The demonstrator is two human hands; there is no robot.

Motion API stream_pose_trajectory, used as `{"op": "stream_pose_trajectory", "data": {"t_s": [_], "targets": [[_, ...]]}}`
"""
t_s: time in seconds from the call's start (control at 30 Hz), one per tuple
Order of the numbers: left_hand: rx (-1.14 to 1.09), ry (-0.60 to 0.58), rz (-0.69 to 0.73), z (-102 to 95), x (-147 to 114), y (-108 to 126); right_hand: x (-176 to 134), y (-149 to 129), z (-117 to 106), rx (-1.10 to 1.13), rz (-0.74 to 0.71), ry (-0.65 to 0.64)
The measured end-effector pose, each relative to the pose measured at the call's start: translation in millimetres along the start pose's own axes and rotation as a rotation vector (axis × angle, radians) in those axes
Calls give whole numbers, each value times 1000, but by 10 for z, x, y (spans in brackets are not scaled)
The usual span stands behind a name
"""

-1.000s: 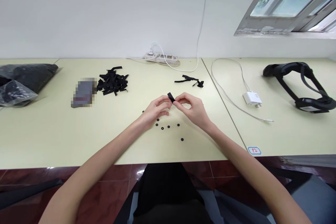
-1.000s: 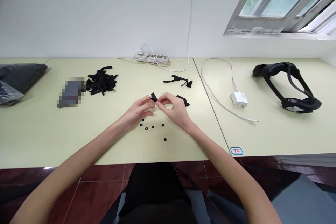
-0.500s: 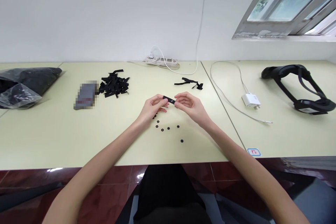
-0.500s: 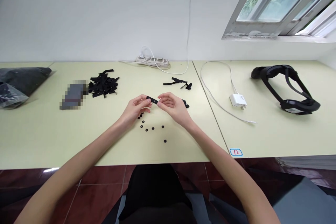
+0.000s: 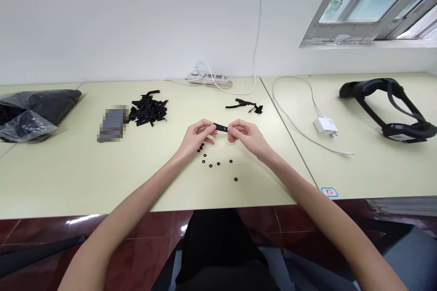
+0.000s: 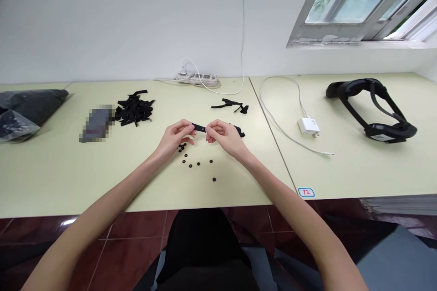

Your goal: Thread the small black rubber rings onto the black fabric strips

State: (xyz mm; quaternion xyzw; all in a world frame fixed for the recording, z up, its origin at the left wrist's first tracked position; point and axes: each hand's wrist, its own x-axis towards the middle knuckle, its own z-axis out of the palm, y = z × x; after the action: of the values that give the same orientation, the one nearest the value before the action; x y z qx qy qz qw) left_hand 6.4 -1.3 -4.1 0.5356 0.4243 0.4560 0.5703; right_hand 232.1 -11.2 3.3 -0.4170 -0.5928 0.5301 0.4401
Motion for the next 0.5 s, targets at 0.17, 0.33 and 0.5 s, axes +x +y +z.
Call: {"op": "stream_pose_trajectory", "data": {"t_s": [0.17, 0.33, 0.5], "targets": [[-54, 76, 27, -101, 114, -42, 70, 74, -84, -33, -26, 30], [-485, 620, 95, -552, 401, -13, 219, 228, -274, -111, -82, 169], [-682, 956, 150, -1180, 521, 94, 337, 339, -543, -321, -119, 377]]}}
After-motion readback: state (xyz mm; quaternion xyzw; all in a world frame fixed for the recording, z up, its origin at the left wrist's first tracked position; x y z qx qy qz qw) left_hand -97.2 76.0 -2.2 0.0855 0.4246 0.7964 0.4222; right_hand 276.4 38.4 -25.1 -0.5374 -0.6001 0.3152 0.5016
